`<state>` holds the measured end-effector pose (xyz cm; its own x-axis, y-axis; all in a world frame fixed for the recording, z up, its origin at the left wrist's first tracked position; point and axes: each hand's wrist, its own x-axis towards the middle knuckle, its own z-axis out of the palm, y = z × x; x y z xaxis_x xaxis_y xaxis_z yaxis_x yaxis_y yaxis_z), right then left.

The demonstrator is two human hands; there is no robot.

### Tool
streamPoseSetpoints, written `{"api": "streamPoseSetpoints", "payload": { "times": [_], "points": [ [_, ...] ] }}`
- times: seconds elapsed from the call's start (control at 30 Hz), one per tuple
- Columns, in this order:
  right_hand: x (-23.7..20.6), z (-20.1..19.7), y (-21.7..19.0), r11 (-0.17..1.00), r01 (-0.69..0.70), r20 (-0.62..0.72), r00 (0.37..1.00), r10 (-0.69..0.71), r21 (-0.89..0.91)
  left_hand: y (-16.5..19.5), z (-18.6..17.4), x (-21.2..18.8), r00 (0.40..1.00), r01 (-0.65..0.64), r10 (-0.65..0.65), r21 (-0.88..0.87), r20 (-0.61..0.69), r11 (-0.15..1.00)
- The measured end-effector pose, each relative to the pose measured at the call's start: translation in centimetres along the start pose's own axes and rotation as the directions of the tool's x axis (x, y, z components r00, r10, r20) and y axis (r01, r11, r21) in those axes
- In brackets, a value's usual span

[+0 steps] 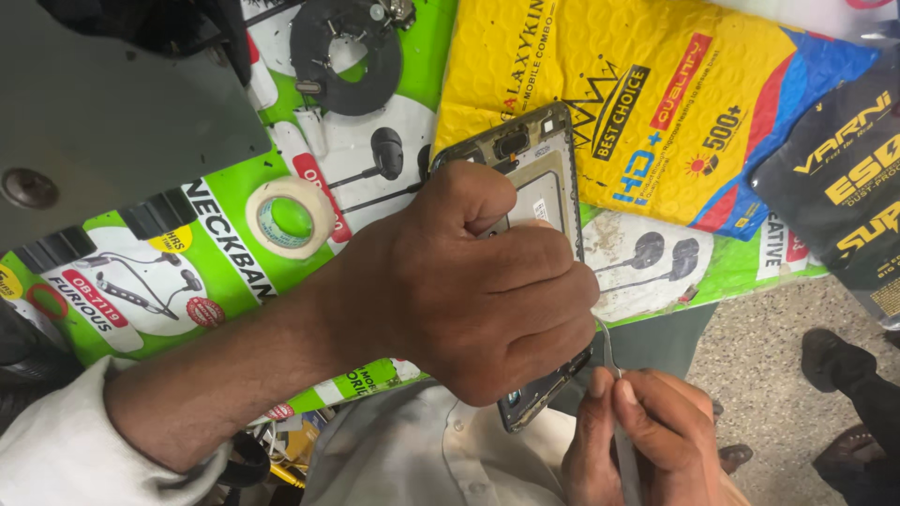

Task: The person uses a screwdriver to remove screws from a disassembled mobile phone chassis. They then switch to a metal spudger to pry and separate internal components from the frame. The work is performed on a cluttered workbench with various electronic accessories.

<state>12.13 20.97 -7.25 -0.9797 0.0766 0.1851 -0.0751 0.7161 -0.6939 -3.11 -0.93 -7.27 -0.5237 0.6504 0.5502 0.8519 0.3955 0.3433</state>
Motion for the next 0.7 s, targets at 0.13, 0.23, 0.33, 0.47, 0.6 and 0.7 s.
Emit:
{"api": "streamPoseSetpoints", "payload": {
  "times": [0.13, 0.23, 0.33, 0.47, 0.6, 0.7],
  "points": [
    [1.7, 0.0, -1.3, 0.999, 0.002, 0.038, 0.999, 0.0, -0.039, 0.1, 0.2, -0.1, 1.0, -0.004, 0.004, -0.006, -0.029, 1.0],
    [3.2, 0.0, -2.1, 0.998, -0.013, 0.097, 0.995, 0.019, -0.063, 0.1, 0.4, 0.0, 0.998, -0.011, 0.01, -0.02, -0.055, 1.0],
    [3.7, 0.4, -3.5, 0.991, -0.091, 0.048, 0.994, 0.096, -0.101, 0.0, 0.6, 0.1, 0.995, -0.019, 0.014, -0.048, -0.099, 0.999],
    [3.6, 0.2, -5.0, 0.968, -0.243, 0.019, 0.969, 0.244, -0.057, 0.0, 0.6, 0.3, 0.995, -0.022, 0.019, -0.023, -0.102, 0.999],
    [3.6, 0.8, -4.2, 0.985, -0.174, -0.03, 0.984, 0.174, 0.02, 0.0, 0.4, 0.4, 0.995, -0.016, 0.013, -0.028, -0.102, 0.999],
    [3.1, 1.7, -3.4, 0.987, -0.158, -0.108, 0.981, 0.162, 0.039, -0.1, 0.4, 0.5, 0.994, -0.019, 0.013, -0.056, -0.109, 0.998]
  ]
}}
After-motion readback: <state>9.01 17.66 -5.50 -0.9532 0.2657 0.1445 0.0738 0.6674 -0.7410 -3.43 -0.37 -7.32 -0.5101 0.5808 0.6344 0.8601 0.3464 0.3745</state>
